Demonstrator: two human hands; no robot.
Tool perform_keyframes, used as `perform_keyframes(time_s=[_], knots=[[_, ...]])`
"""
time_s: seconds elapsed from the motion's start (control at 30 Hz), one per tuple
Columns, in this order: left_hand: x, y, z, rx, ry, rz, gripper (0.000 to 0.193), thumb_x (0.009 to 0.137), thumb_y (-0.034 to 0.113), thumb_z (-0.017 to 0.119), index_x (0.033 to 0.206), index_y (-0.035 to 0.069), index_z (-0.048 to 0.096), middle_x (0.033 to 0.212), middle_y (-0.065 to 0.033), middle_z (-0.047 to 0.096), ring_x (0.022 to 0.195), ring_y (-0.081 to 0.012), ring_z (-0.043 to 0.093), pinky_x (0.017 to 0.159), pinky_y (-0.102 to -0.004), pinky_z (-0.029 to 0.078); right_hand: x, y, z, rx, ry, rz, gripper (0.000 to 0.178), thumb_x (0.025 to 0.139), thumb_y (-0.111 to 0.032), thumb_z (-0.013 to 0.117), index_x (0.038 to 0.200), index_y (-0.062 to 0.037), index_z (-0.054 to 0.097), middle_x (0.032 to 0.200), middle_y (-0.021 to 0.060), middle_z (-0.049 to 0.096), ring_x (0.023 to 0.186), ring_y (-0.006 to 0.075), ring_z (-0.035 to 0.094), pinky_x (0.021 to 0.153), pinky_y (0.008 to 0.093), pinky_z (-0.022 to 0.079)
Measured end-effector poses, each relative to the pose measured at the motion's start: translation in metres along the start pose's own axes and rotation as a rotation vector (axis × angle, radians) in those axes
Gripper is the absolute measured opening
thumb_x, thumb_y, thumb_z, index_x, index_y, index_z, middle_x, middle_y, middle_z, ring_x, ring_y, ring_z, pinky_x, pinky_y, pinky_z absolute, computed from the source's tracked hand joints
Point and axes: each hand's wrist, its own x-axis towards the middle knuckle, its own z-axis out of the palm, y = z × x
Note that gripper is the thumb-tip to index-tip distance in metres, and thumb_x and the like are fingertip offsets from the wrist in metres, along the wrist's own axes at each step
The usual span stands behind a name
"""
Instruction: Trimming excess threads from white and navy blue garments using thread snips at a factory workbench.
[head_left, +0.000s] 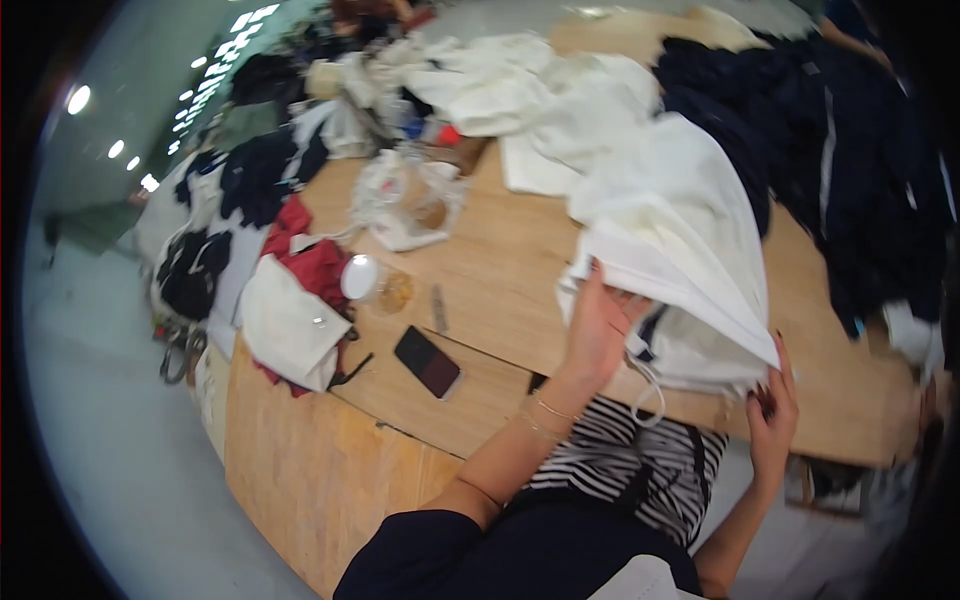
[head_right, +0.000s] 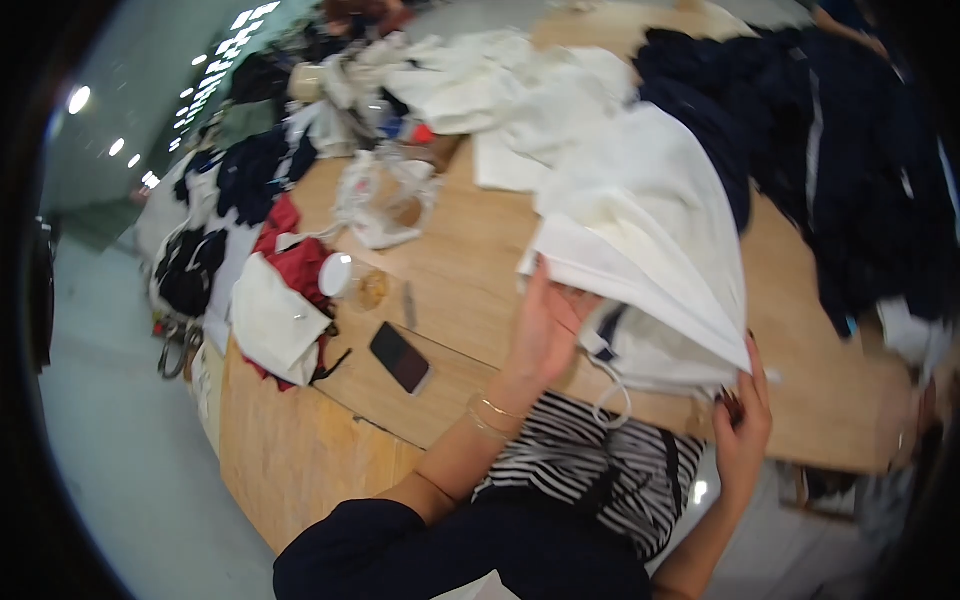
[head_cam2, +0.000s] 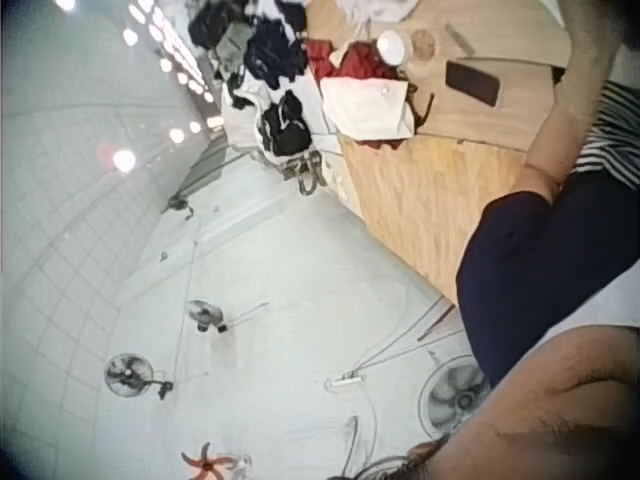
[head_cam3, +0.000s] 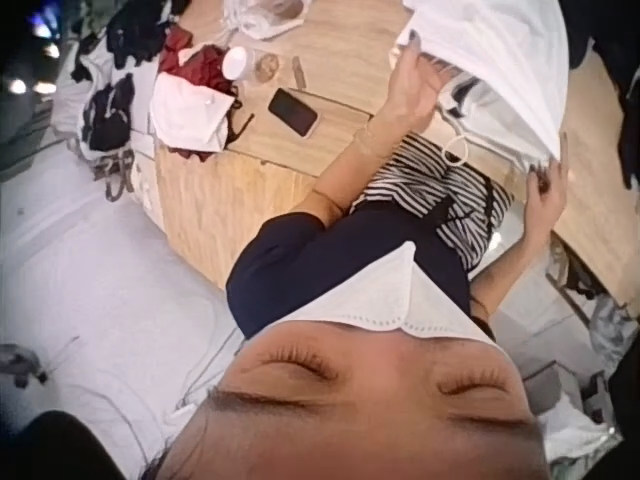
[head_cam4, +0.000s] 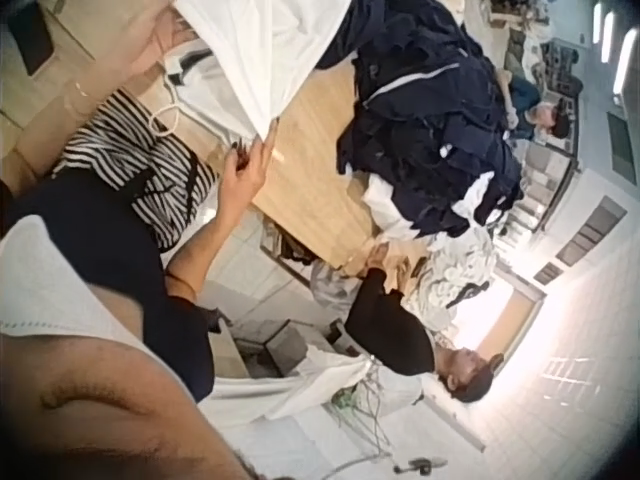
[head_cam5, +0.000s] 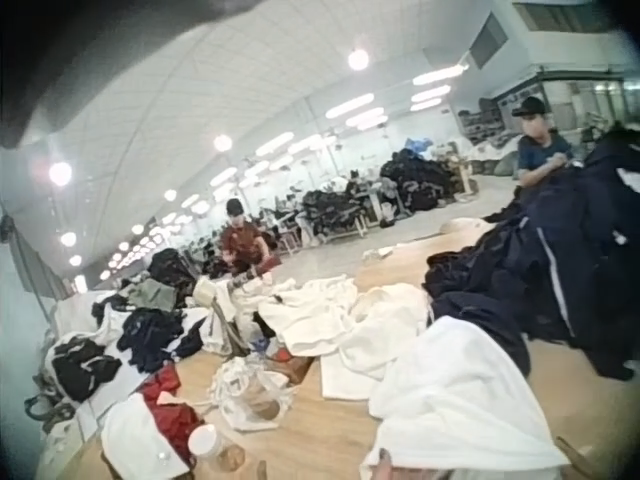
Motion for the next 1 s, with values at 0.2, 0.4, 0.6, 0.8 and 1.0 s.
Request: perform_keyframes(time_s=[0.2,0.4,0.6,0.8,1.0], knots=[[-0.009,0.005,0.003,0.016,-0.159,-0.076,0.061,0.099,0.049,0.029,0.141,0.004,0.027,0.140,-0.0167,0.038,0.128,-0.0343,0.040,0.103,-0.0515,0.040,-0.002,-0.005,0.000,-0.043,-0.005,0.130,0.045,0.075,0.011,0.048,0.120,0.0072,0.052,0.138,0.0043,0.050,0.064,0.0024,0.043,0.057,0.0169,0.037],[-0.016,-0.001,0.008,-0.116,-0.172,-0.101,0.050,0.100,0.037,0.037,0.138,0.005,0.033,0.138,-0.0153,0.041,0.123,-0.0344,0.045,0.102,-0.0551,0.042,-0.006,0.000,-0.004,-0.080,-0.065,0.144,0.040,0.076,0.010,0.053,0.116,0.0085,0.053,0.134,0.0025,0.054,0.062,0.0035,0.043,0.057,0.0176,0.039],[-0.015,-0.017,-0.006,0.300,-0.200,-0.064,0.035,0.092,0.011,0.054,0.125,0.002,0.050,0.120,-0.0115,0.056,0.108,-0.0229,0.057,0.096,-0.0431,0.048,-0.005,0.001,-0.008,0.013,-0.052,0.104,0.033,0.078,0.009,0.055,0.110,0.0095,0.057,0.123,0.0052,0.059,0.070,0.0047,0.046,0.063,0.0186,0.041],[-0.033,-0.007,0.007,1.495,-0.405,0.530,0.009,0.082,0.001,0.064,0.089,-0.003,0.063,0.087,-0.0120,0.067,0.078,-0.0223,0.063,0.071,-0.0300,0.049,0.008,-0.008,-0.012,0.231,0.069,0.157,0.024,0.081,0.005,0.056,0.103,0.0093,0.062,0.111,0.0040,0.057,0.073,0.0043,0.047,0.066,0.0183,0.041],[-0.006,-0.007,0.015,1.403,-0.514,1.249,0.043,0.070,-0.003,0.071,0.109,0.008,0.056,0.107,-0.0098,0.053,0.087,-0.0242,0.053,0.073,-0.0349,0.044,0.021,-0.021,-0.013,0.307,0.112,0.119,0.019,0.088,-0.008,0.059,0.099,0.0054,0.066,0.091,-0.0009,0.056,0.061,0.0011,0.039,0.055,0.0155,0.033]])
